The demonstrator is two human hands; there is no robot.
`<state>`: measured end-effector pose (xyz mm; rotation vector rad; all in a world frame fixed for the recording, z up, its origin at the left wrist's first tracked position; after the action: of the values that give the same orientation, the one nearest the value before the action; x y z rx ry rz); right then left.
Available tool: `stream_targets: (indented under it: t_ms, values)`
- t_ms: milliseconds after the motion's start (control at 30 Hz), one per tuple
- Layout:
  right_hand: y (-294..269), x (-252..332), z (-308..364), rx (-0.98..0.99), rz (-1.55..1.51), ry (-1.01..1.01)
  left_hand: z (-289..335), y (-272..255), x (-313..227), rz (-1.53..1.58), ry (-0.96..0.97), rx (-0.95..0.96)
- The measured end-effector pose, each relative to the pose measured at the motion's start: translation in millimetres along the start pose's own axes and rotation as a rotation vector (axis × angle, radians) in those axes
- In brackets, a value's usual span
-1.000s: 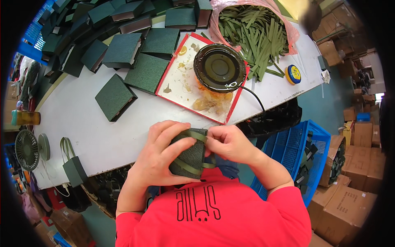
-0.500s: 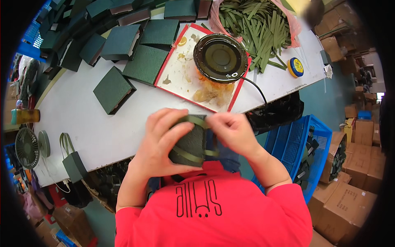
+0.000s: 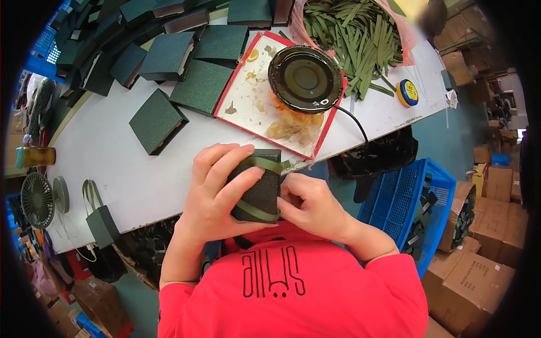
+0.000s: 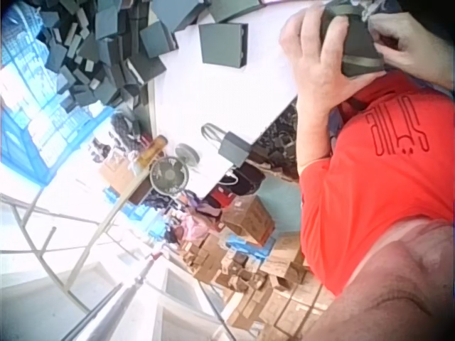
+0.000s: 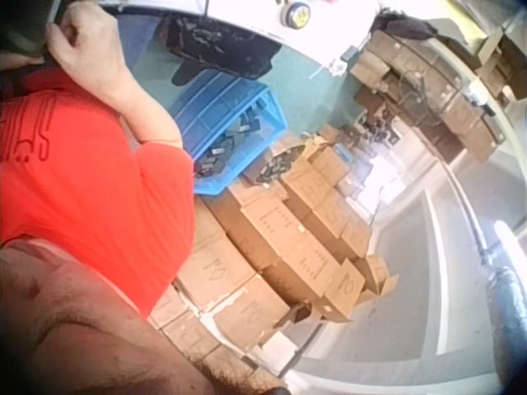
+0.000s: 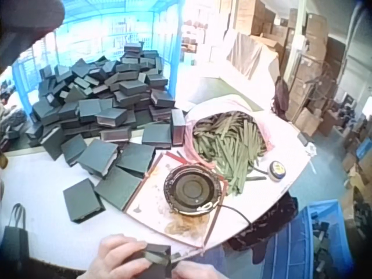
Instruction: The person assembles small green boxes by inserting green fabric strips into slots on the sides. They pick up a box, insert a strip, and place the finished unit on the table. The process is repeated for multiple boxes using a pile of strips and a stack of unfinished boxes.
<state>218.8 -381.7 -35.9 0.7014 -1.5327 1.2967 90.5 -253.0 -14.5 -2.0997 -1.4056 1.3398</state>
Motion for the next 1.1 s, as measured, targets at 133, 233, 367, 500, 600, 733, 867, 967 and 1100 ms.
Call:
stream_targets:
  t_ms: [133,233,367,500,600,733,867,967,1100]
  values:
    - [-1,-2,0,0.02,-0.014,0.02,2,2,-3,-0.066,0.009,0.008]
    - [-9,-6,4,-0.185,-0.029,-0.044,4,3,2,0.005,-0.051,-0.105]
    - [-43,-23,19,-0.588,-0.215,-0.012,6,-5,9,-0.006,-0.106,-0.11]
    - [-48,-17,24,-0.533,-0.162,-0.051,4,-5,9,-0.005,-0.112,-0.114]
    - [-30,-7,16,-0.261,-0.064,-0.015,2,-4,9,0.001,-0.095,-0.123]
    - [-4,-6,5,-0.089,-0.011,-0.047,8,-3,5,0.014,-0.064,-0.135]
    - [-5,-16,16,-0.077,-0.136,0.01,13,-11,6,0.084,-0.136,-0.072]
    - [-21,-26,26,-0.406,-0.412,-0.224,31,-39,13,0.038,-0.247,-0.178]
    - [-31,-31,20,-0.461,-0.434,-0.241,83,-100,31,-0.346,-0.567,-0.345]
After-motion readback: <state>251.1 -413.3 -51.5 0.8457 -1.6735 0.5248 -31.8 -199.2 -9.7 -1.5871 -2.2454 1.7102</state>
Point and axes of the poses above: each hand's wrist, its own z-axis away from the middle knuckle, its own y-axis out of the palm, x = y × z, the point moved 5 cm from there along -z, towards the middle knuckle, and after that the axes turned 2 degrees about -y, right-handed, at the moved point
